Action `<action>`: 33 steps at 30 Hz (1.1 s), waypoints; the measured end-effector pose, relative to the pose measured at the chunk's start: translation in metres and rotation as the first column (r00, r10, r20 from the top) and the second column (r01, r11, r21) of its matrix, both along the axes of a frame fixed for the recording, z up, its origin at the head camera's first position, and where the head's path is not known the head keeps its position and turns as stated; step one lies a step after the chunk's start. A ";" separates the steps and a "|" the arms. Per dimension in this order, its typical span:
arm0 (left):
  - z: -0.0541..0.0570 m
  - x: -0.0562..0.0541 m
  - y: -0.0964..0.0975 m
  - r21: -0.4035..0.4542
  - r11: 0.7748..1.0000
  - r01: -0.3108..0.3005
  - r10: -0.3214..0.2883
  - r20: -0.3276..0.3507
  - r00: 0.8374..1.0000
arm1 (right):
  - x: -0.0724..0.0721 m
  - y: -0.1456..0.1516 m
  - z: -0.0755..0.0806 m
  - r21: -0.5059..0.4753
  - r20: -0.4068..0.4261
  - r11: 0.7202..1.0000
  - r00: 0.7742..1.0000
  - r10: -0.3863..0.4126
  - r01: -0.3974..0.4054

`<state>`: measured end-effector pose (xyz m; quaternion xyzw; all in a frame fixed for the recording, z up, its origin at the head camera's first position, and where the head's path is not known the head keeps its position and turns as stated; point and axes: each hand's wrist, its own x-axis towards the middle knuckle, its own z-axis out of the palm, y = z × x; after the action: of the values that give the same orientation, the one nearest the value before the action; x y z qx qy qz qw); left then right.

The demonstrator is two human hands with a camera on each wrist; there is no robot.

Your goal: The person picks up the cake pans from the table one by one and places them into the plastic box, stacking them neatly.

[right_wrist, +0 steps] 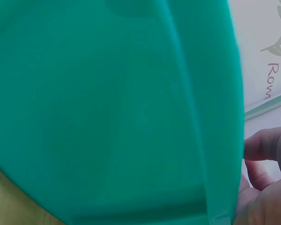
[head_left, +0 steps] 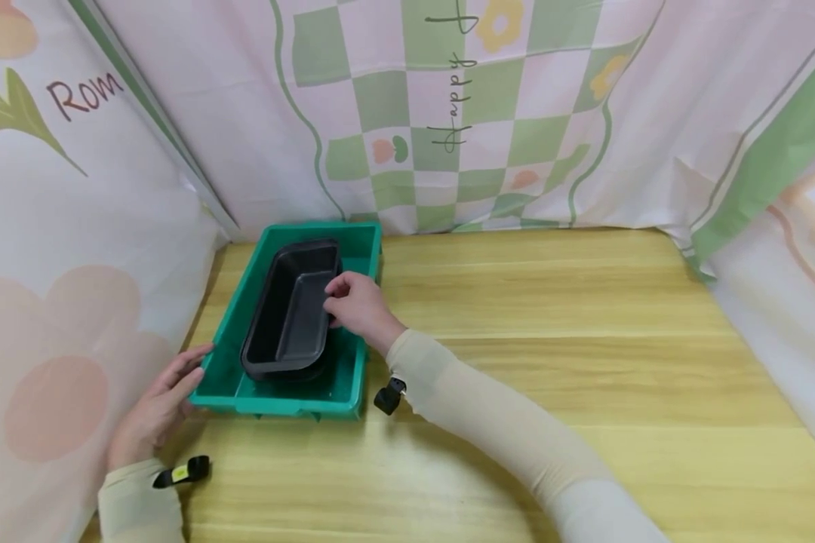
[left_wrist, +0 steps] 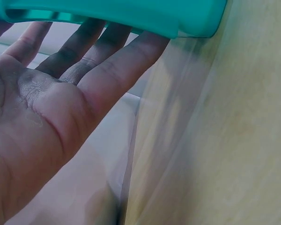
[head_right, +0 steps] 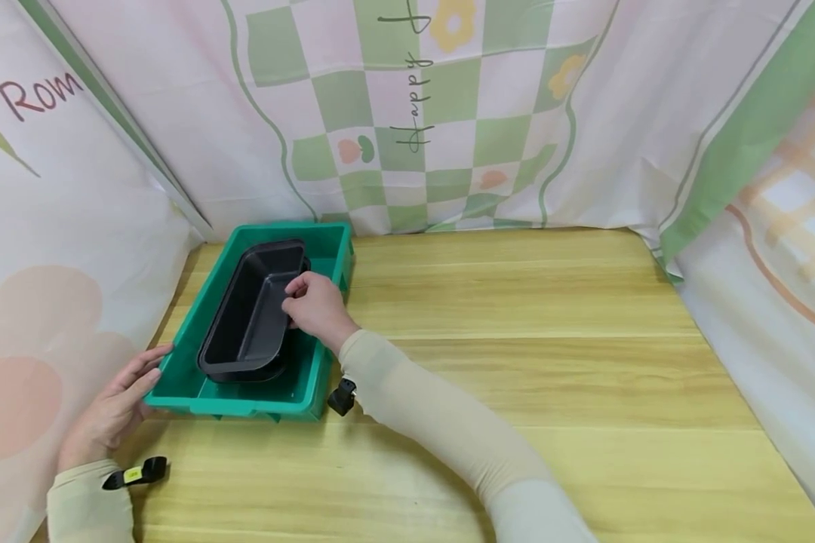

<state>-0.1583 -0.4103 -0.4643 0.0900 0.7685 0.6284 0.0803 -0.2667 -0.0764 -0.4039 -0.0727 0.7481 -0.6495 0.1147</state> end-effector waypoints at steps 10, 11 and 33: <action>-0.001 0.000 0.001 0.018 1.000 0.002 -0.002 0.007 1.000 | 0.001 0.012 -0.006 -0.132 0.036 0.991 0.999 0.002 0.003; -0.001 -0.001 0.000 0.026 1.000 0.005 -0.005 0.008 1.000 | 0.001 0.014 -0.006 -0.139 0.034 0.990 0.999 0.009 -0.004; 0.074 -0.039 0.047 -0.592 0.789 -0.165 -0.042 -0.319 0.947 | -0.018 0.113 0.019 -0.277 -0.011 0.959 0.998 -0.062 0.057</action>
<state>-0.1969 -0.3634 -0.3906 0.1329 0.9353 0.3255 -0.0395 -0.2851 0.0365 -0.3851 -0.0718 0.6529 -0.7501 0.0767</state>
